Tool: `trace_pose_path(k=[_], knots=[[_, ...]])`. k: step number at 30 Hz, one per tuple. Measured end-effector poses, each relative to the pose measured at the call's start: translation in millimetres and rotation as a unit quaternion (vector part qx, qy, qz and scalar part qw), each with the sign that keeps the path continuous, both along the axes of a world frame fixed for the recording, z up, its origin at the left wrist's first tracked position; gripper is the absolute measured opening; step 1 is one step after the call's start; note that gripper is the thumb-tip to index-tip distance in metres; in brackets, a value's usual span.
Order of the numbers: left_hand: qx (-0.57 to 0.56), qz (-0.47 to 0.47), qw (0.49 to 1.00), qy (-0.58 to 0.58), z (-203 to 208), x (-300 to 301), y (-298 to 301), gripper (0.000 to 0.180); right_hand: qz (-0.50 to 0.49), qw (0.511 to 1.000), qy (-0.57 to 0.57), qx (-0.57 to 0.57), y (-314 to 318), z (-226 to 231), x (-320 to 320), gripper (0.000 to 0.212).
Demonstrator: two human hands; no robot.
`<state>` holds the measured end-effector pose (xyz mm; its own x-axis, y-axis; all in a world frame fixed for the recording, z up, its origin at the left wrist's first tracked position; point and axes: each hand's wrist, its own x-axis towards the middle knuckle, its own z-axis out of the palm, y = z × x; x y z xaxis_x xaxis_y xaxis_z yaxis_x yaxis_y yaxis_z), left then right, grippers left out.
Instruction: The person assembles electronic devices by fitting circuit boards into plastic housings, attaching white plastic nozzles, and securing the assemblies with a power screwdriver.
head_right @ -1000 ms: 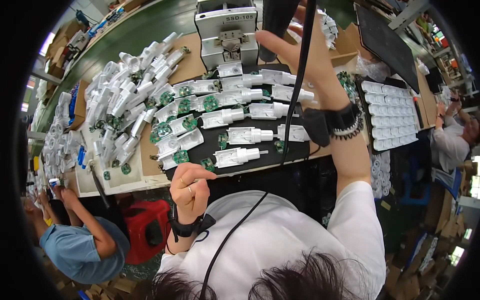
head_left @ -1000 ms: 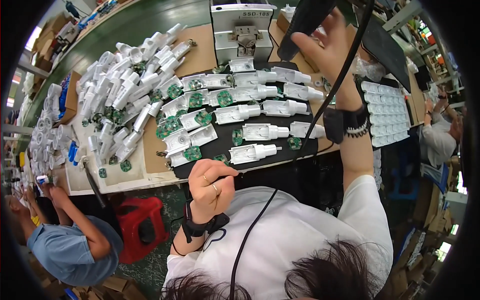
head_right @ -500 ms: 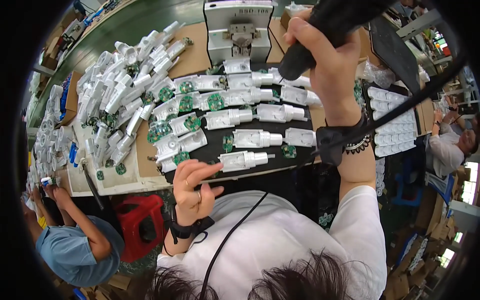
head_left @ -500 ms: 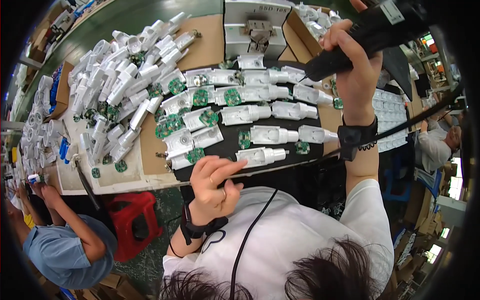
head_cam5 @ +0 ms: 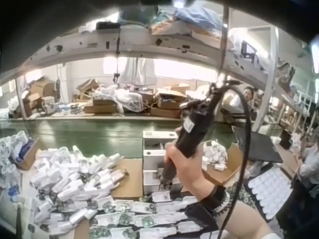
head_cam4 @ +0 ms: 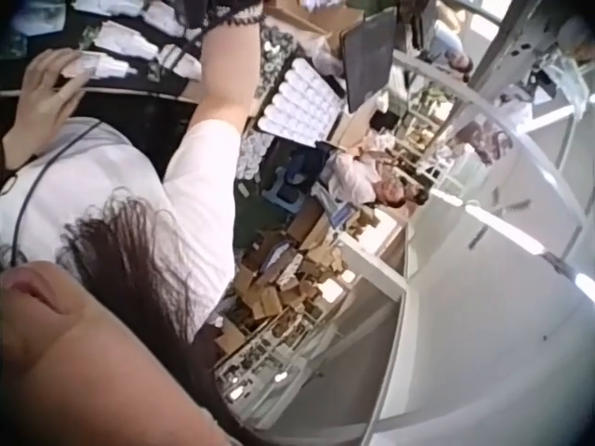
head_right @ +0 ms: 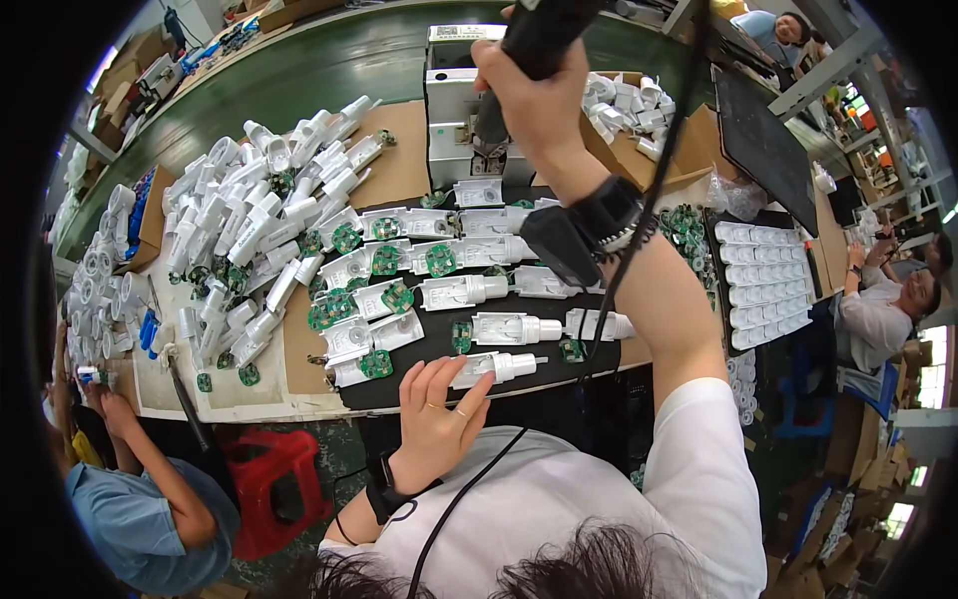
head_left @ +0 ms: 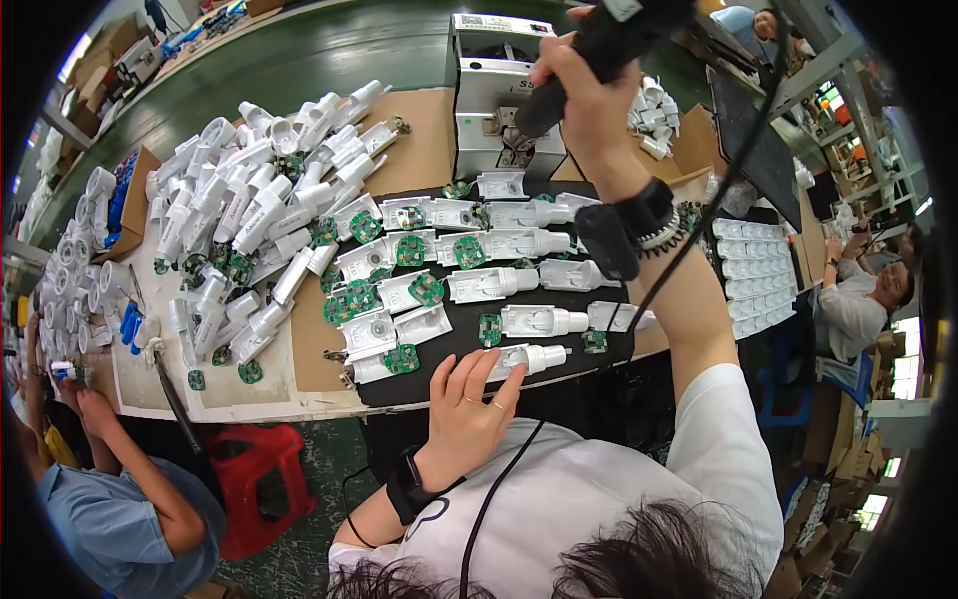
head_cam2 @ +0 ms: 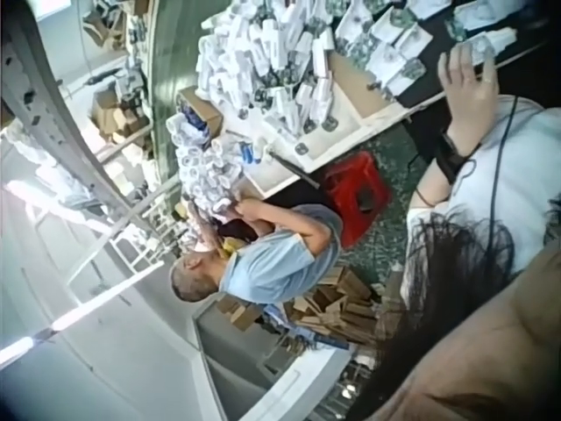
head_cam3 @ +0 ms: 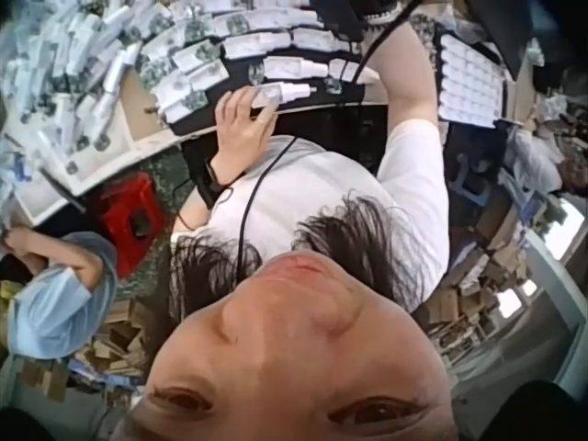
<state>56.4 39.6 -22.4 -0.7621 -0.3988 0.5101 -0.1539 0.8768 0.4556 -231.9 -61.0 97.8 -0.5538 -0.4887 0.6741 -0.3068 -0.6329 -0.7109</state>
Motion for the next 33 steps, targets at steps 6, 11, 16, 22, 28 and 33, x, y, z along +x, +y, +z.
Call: trace_pose_path(k=[6, 11, 16, 22, 28, 33], knots=[[-0.029, 0.008, 0.999, -0.035, -2.5, -0.7, 0.9, 0.041, -0.013, 0.997, 0.021, 0.072, -4.1, -3.3, -6.3, 0.031], [-0.014, 0.025, 0.999, -0.021, -7.2, -1.9, 4.6, 0.041, 0.023, 0.994, -0.009, 0.109, 28.1, -12.3, 12.1, 0.032], [0.005, 0.035, 0.999, -0.007, -10.9, -7.9, 3.4, 0.044, 0.052, 0.994, 0.019, 0.098, 83.7, 14.0, 43.4, 0.051], [0.01, 0.038, 0.999, 0.026, -18.7, -10.3, 0.6, 0.046, 0.208, 0.97, 0.038, 0.118, 141.6, 13.9, 93.7, 0.06], [0.008, 0.045, 0.998, 0.031, -22.3, -9.1, 3.9, 0.035, 0.252, 0.946, 0.052, 0.197, 157.9, -8.0, 112.1, 0.051], [0.013, 0.048, 0.998, 0.038, -24.7, -7.3, 5.3, 0.03, 0.252, 0.935, 0.077, 0.237, 155.0, -13.7, 116.5, 0.045]])
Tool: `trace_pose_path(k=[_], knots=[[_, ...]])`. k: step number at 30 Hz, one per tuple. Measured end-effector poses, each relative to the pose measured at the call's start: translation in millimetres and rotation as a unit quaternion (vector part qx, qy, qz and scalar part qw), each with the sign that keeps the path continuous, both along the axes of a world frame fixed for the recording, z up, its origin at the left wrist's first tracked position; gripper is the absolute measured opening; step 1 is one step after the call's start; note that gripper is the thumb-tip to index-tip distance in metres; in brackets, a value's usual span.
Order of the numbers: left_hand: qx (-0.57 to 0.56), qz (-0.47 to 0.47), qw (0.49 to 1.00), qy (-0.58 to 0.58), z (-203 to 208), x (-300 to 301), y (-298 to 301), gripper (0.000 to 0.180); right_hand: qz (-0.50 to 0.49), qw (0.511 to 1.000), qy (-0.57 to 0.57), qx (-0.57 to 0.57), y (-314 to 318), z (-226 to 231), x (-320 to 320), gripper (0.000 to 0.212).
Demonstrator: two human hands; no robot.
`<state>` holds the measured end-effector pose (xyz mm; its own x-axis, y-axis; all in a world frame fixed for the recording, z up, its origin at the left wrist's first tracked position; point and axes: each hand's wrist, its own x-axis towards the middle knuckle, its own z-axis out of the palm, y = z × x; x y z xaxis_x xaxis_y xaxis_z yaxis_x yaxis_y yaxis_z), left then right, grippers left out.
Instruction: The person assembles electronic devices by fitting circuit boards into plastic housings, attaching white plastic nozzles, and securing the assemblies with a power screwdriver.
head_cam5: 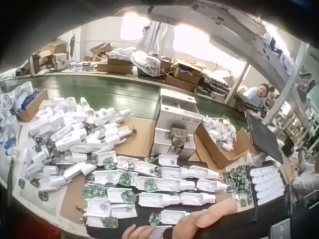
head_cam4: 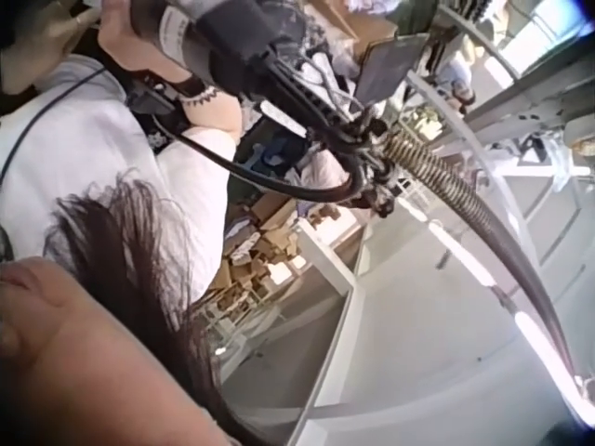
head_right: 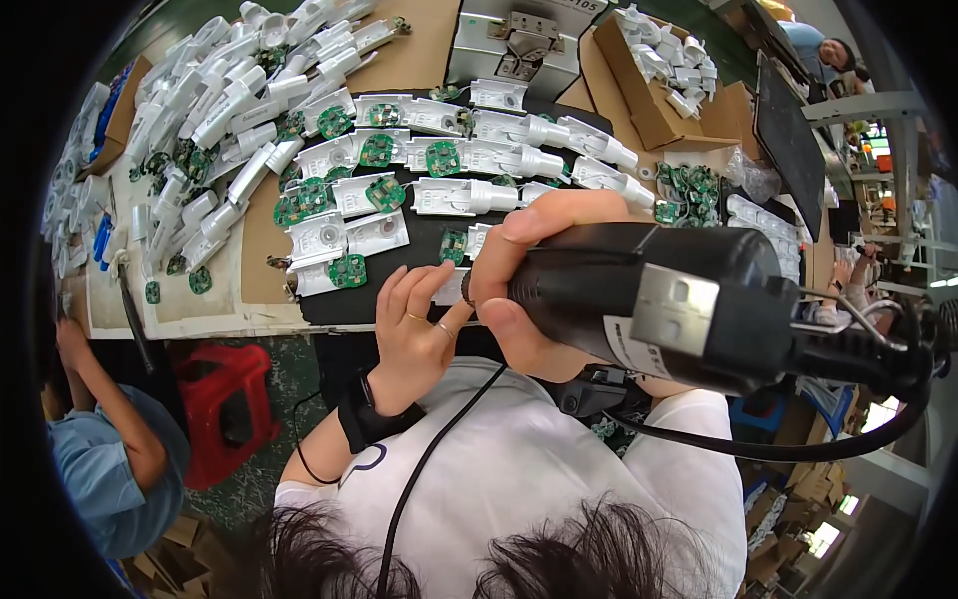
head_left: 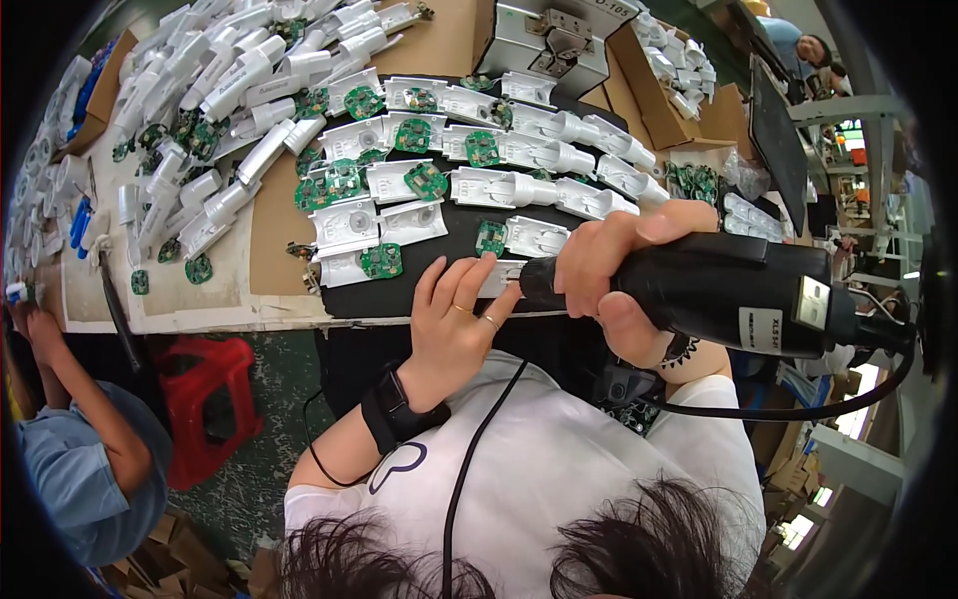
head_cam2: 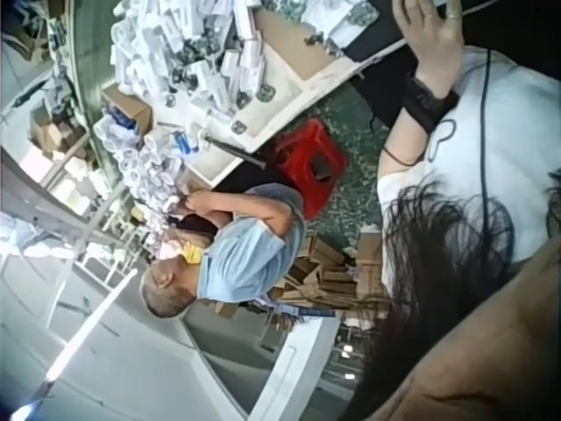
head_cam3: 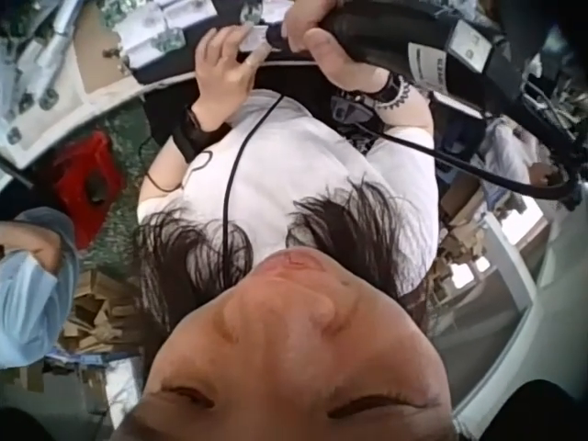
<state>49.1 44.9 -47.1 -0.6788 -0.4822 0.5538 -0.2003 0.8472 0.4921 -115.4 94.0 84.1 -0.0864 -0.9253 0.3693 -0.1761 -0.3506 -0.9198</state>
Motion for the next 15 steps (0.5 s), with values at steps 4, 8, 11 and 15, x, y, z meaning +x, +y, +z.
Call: trace_pose_path(k=[4, 8, 11, 15], knots=[[0.004, 0.001, 1.0, 0.0, -1.3, 0.6, -1.7, 0.027, 0.003, 1.0, 0.004, 0.004, -6.2, -5.9, 1.5, 0.044], [0.017, -0.01, 1.0, 0.002, -1.0, -1.3, -2.6, 0.025, 0.014, 1.0, -0.002, -0.005, -9.1, -9.5, 0.7, 0.042], [0.021, -0.012, 1.0, 0.007, -1.6, -2.2, -3.1, 0.025, 0.013, 1.0, -0.008, -0.018, -10.1, -11.1, 0.9, 0.042], [0.025, -0.011, 1.0, 0.006, -3.0, -1.7, -2.7, 0.024, 0.014, 1.0, -0.008, -0.003, -11.2, -11.1, 2.2, 0.041]])
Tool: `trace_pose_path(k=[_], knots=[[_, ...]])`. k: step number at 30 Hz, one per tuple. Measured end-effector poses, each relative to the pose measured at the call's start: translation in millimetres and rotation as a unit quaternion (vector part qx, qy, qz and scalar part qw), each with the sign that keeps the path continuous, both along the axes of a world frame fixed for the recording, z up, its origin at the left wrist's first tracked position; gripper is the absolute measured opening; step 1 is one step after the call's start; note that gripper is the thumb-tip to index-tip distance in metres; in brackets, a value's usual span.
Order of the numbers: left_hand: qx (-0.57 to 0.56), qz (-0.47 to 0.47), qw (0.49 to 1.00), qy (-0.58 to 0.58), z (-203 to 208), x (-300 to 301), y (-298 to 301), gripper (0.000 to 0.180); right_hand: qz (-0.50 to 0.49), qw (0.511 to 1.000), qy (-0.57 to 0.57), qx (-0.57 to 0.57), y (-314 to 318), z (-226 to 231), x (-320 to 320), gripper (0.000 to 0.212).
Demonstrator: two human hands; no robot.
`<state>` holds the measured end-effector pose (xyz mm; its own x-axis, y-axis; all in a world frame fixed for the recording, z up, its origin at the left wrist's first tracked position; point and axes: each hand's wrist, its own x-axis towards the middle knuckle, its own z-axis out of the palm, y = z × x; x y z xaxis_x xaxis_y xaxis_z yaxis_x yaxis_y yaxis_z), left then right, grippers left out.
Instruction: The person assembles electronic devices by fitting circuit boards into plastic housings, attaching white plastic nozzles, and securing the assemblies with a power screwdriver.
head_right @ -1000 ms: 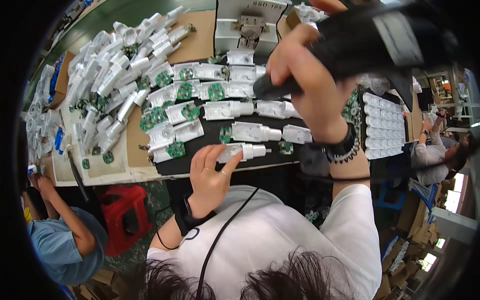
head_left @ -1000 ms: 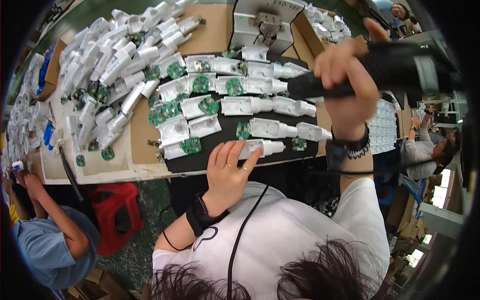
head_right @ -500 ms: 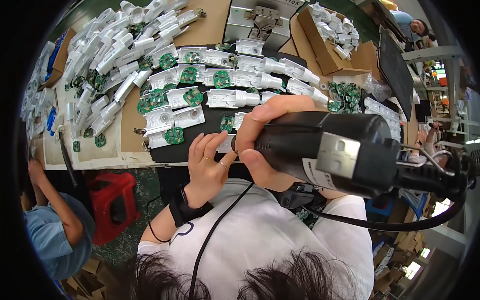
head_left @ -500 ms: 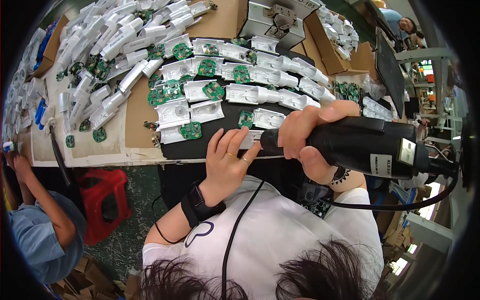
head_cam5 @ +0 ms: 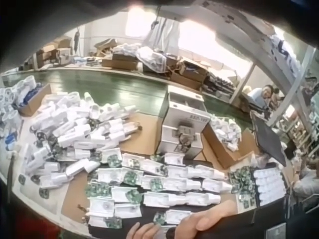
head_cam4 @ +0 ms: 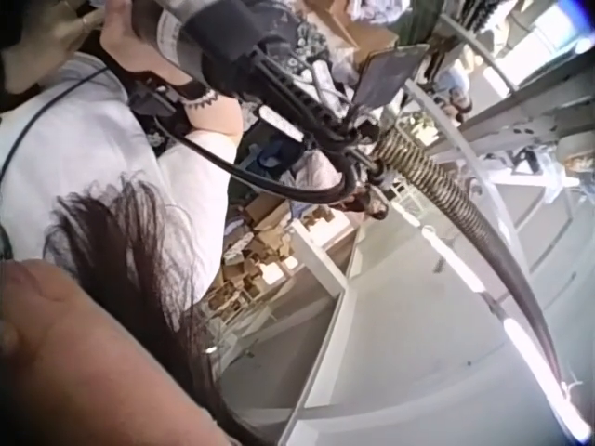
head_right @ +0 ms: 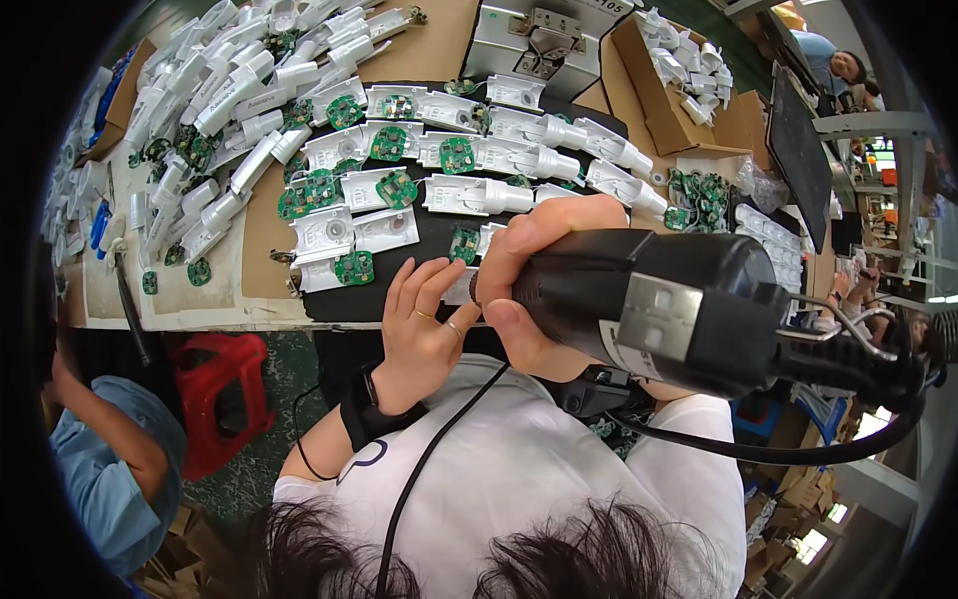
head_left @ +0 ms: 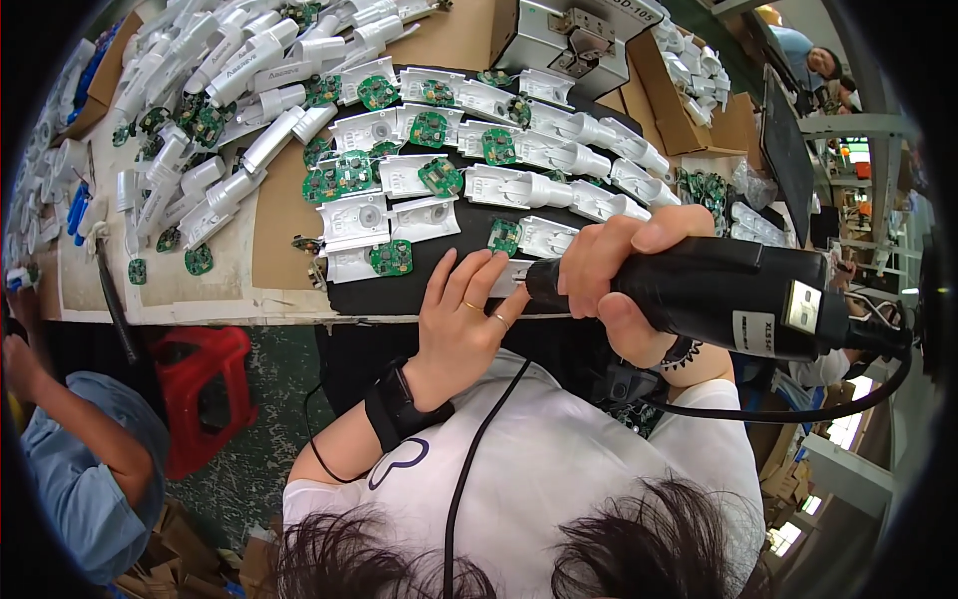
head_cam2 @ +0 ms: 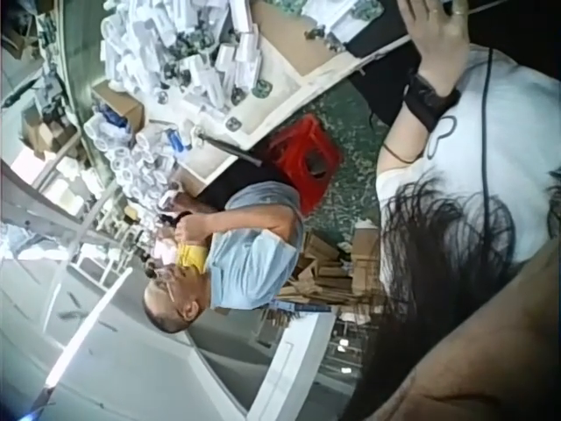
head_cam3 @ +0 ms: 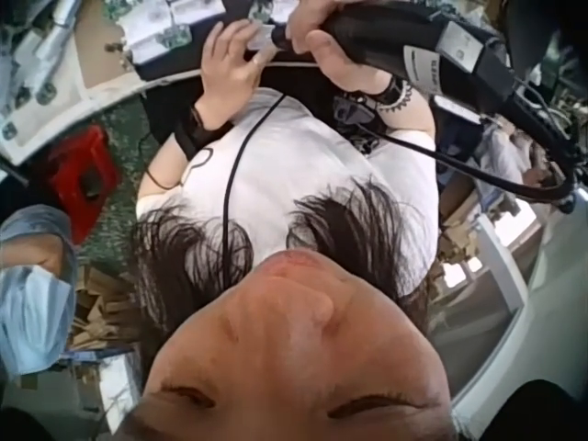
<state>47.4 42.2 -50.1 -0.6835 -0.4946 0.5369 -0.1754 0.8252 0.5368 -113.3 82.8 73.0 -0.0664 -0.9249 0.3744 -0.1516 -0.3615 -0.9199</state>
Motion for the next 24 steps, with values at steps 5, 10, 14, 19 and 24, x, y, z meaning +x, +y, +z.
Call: trace_pose_path(k=[5, 10, 14, 19, 24], knots=[[0.007, -0.002, 1.0, 0.0, 2.6, 0.2, 0.9, 0.022, -0.001, 1.0, -0.003, 0.008, 0.1, 0.2, 2.9, 0.038], [0.009, 0.002, 1.0, 0.001, 3.2, -0.5, -1.7, 0.02, 0.0, 0.999, -0.015, 0.037, -2.8, 3.4, 0.8, 0.036], [0.008, 0.001, 1.0, -0.001, 3.9, -0.8, -1.3, 0.02, -0.003, 0.999, -0.026, 0.048, -3.2, 3.5, 2.7, 0.035], [0.01, -0.003, 1.0, 0.005, 4.8, -0.3, -2.5, 0.023, 0.034, 0.998, -0.05, 0.01, -4.8, -5.2, -5.6, 0.04], [-0.013, -0.025, 1.0, -0.003, 5.6, 2.8, -5.9, 0.025, -0.082, 0.979, -0.15, -0.115, -9.6, 22.0, -21.6, 0.053]])
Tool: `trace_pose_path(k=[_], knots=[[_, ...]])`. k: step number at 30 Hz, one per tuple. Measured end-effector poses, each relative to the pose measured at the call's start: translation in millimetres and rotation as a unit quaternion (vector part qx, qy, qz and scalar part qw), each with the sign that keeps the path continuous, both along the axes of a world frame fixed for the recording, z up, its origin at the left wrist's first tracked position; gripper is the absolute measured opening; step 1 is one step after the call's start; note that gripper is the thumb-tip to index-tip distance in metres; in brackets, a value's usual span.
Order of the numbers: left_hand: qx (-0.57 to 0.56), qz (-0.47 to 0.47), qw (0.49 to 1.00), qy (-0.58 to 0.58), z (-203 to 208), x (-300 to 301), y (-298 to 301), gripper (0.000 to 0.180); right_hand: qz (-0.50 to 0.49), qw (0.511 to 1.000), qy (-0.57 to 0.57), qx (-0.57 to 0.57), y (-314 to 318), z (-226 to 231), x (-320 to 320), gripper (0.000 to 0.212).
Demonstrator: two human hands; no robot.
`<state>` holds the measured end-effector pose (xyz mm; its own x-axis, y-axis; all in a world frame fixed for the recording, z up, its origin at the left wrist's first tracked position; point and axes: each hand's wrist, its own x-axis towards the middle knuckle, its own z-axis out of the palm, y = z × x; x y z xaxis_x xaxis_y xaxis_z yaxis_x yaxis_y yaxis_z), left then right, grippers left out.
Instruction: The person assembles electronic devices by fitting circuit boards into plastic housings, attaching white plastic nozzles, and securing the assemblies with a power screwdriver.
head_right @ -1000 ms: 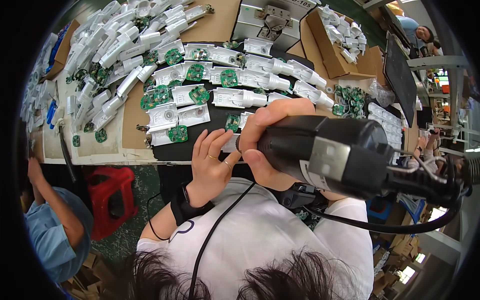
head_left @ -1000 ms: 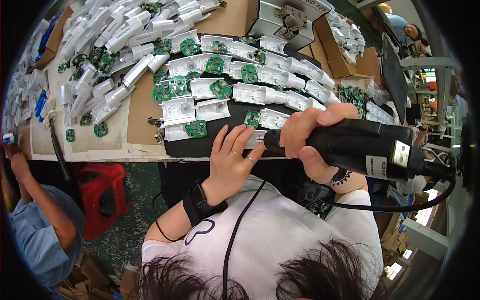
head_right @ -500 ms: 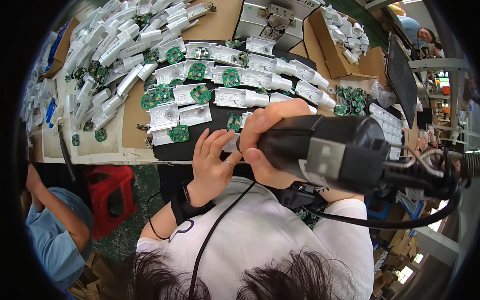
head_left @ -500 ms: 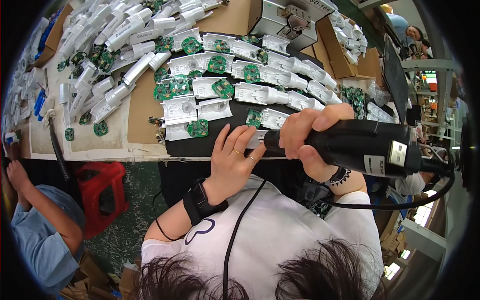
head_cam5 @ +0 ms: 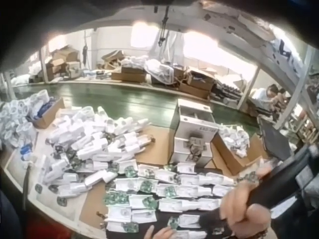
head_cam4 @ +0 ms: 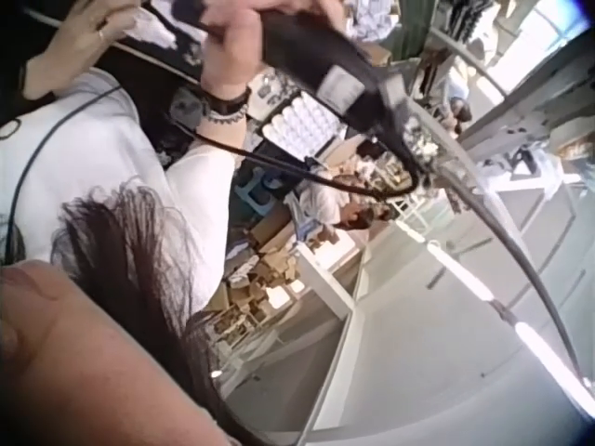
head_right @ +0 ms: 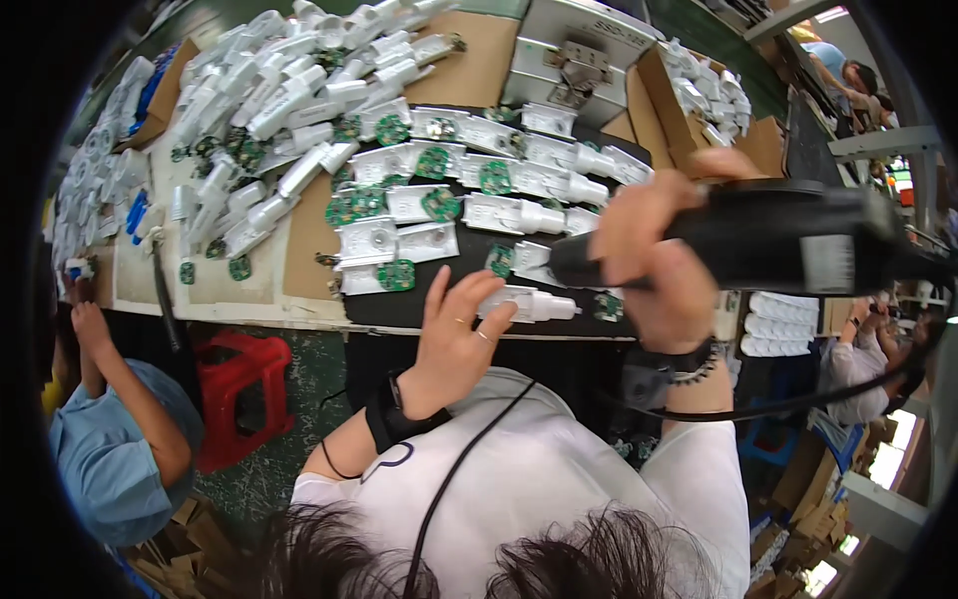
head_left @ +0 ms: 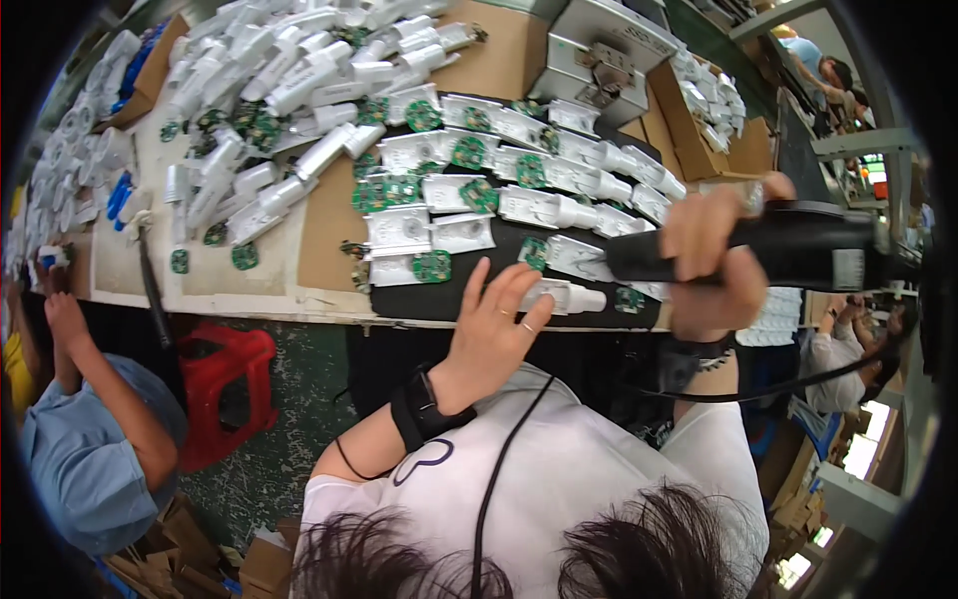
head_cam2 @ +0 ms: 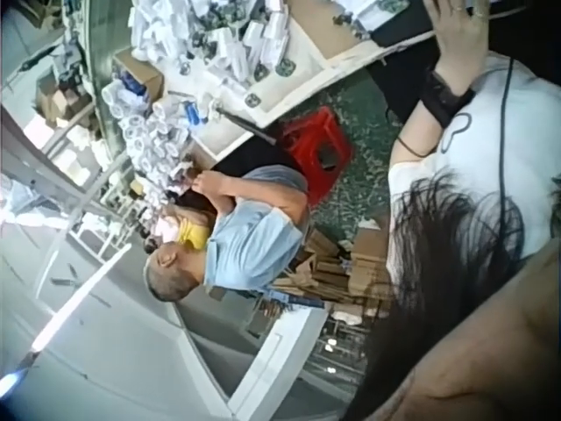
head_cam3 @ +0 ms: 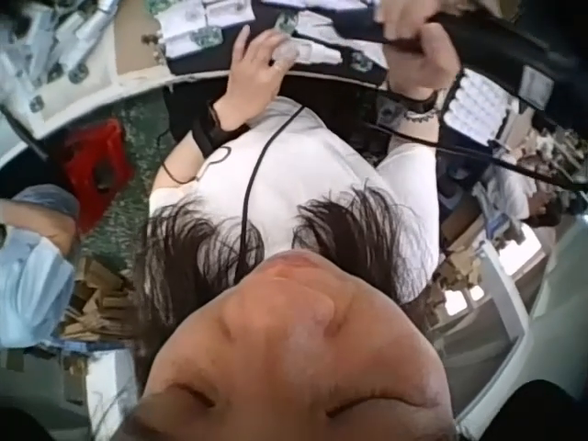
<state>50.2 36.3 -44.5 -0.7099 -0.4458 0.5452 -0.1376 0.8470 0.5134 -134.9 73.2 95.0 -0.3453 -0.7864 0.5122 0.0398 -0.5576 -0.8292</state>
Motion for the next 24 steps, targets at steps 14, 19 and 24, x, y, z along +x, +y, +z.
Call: trace_pose_path(k=[14, 19, 24], knots=[[0.119, -0.113, 0.977, 0.134, 29.5, 54.7, -25.9, 0.039, -0.095, 0.995, 0.034, -0.021, -6.3, 16.4, -47.0, 0.054], [-0.057, 0.272, 0.951, 0.138, 60.4, 120.4, -99.6, 0.035, -0.128, 0.991, 0.044, -0.019, -6.5, 14.6, -56.7, 0.054], [-0.115, 0.472, 0.873, 0.044, 33.1, 190.9, -213.7, 0.02, -0.138, 0.987, 0.08, 0.018, -11.9, 24.8, -52.8, 0.055]])
